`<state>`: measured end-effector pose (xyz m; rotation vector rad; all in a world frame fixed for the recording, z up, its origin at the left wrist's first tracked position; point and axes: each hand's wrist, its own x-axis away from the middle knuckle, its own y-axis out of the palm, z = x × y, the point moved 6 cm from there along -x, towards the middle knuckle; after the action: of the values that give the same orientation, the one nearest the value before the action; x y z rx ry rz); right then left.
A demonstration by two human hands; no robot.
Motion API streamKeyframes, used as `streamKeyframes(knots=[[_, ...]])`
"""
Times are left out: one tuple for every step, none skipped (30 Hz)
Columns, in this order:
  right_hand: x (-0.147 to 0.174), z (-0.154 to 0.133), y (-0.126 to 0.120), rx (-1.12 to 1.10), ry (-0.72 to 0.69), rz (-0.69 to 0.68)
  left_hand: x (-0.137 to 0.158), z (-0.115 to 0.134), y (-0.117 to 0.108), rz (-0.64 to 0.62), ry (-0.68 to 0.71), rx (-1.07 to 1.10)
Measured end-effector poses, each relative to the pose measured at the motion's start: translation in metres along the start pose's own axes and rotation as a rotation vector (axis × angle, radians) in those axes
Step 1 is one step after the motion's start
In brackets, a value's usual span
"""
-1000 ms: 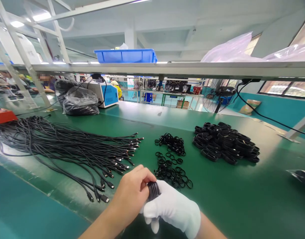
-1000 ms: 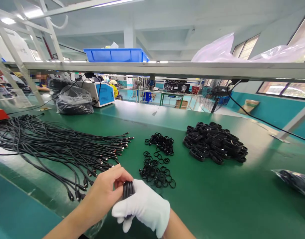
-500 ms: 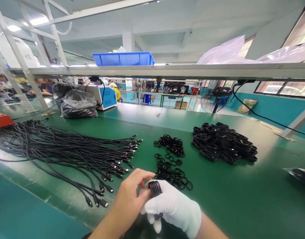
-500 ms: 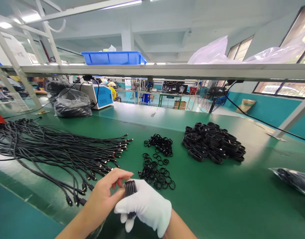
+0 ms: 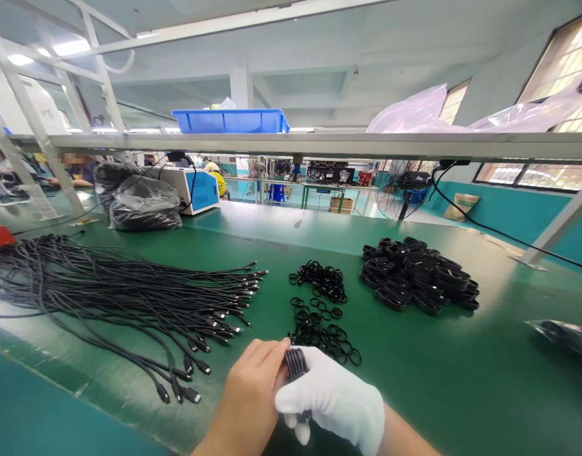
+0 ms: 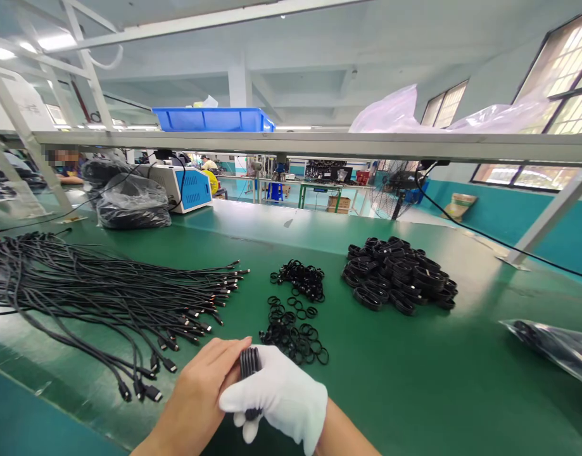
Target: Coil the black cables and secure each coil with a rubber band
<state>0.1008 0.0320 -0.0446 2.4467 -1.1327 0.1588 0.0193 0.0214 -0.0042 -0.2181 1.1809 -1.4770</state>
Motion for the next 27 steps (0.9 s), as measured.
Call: streamKeyframes(knots=[[0.000, 0.001, -0.002, -0.012, -0.009, 0.016, 0.000, 0.001, 0.003, -0.024, -0.012, 0.001], [0.001, 0.003, -0.003, -0.024, -0.018, 0.026, -0.001, 0.002, 0.006, -0.050, -0.027, 0.008], [0.001, 0.004, -0.004, -0.035, -0.024, 0.030, -0.002, 0.003, 0.007, -0.076, -0.041, 0.021], [0.001, 0.005, -0.005, -0.043, -0.029, 0.029, -0.004, 0.003, 0.008, -0.101, -0.053, 0.044], [0.001, 0.006, -0.005, -0.047, -0.031, 0.023, -0.007, 0.001, 0.007, -0.128, -0.067, 0.075], [0.002, 0.005, -0.007, -0.056, -0.034, 0.020, -0.011, -0.002, 0.006, -0.153, -0.087, 0.114], [0.004, 0.004, -0.010, -0.076, -0.038, 0.030, -0.015, -0.008, 0.003, -0.170, -0.116, 0.153], [0.006, 0.000, -0.015, -0.116, -0.059, 0.061, -0.021, -0.016, -0.002, -0.175, -0.157, 0.180], [0.009, -0.006, -0.024, -0.175, -0.102, 0.118, -0.026, -0.027, -0.006, -0.169, -0.207, 0.185], [0.013, -0.012, -0.035, -0.248, -0.159, 0.194, -0.031, -0.039, -0.011, -0.157, -0.258, 0.173], [0.018, -0.018, -0.048, -0.330, -0.221, 0.276, -0.036, -0.050, -0.013, -0.146, -0.300, 0.147], [0.023, -0.022, -0.060, -0.403, -0.277, 0.351, -0.040, -0.058, -0.014, -0.144, -0.325, 0.116], [0.028, -0.026, -0.070, -0.460, -0.318, 0.411, -0.044, -0.064, -0.012, -0.157, -0.333, 0.090], [0.031, -0.027, -0.079, -0.496, -0.338, 0.455, -0.047, -0.067, -0.007, -0.184, -0.324, 0.073], [0.033, -0.027, -0.085, -0.512, -0.336, 0.482, -0.049, -0.066, -0.001, -0.215, -0.304, 0.062], [0.034, -0.027, -0.089, -0.513, -0.326, 0.499, -0.051, -0.064, 0.006, -0.245, -0.278, 0.049], [0.034, -0.026, -0.091, -0.503, -0.315, 0.509, -0.053, -0.059, 0.014, -0.274, -0.251, 0.031], [0.034, -0.024, -0.091, -0.488, -0.302, 0.510, -0.055, -0.054, 0.021, -0.301, -0.223, 0.010], [0.033, -0.023, -0.089, -0.472, -0.291, 0.501, -0.056, -0.049, 0.028, -0.329, -0.198, -0.015], [0.032, -0.022, -0.087, -0.460, -0.282, 0.488, -0.057, -0.045, 0.034, -0.358, -0.176, -0.042], [0.031, -0.021, -0.085, -0.454, -0.276, 0.468, -0.058, -0.042, 0.039, -0.390, -0.158, -0.070], [0.030, -0.020, -0.083, -0.455, -0.273, 0.438, -0.058, -0.040, 0.042, -0.424, -0.142, -0.096], [0.029, -0.020, -0.080, -0.462, -0.272, 0.396, -0.058, -0.039, 0.045, -0.455, -0.129, -0.120], [0.028, -0.020, -0.077, -0.476, -0.272, 0.341, -0.056, -0.040, 0.046, -0.482, -0.121, -0.142], [0.027, -0.021, -0.074, -0.493, -0.274, 0.277, -0.055, -0.041, 0.046, -0.503, -0.115, -0.160], [0.027, -0.022, -0.071, -0.509, -0.276, 0.213, -0.053, -0.042, 0.045, -0.519, -0.112, -0.173], [0.027, -0.023, -0.068, -0.518, -0.276, 0.163, -0.050, -0.043, 0.045, -0.530, -0.112, -0.182]])
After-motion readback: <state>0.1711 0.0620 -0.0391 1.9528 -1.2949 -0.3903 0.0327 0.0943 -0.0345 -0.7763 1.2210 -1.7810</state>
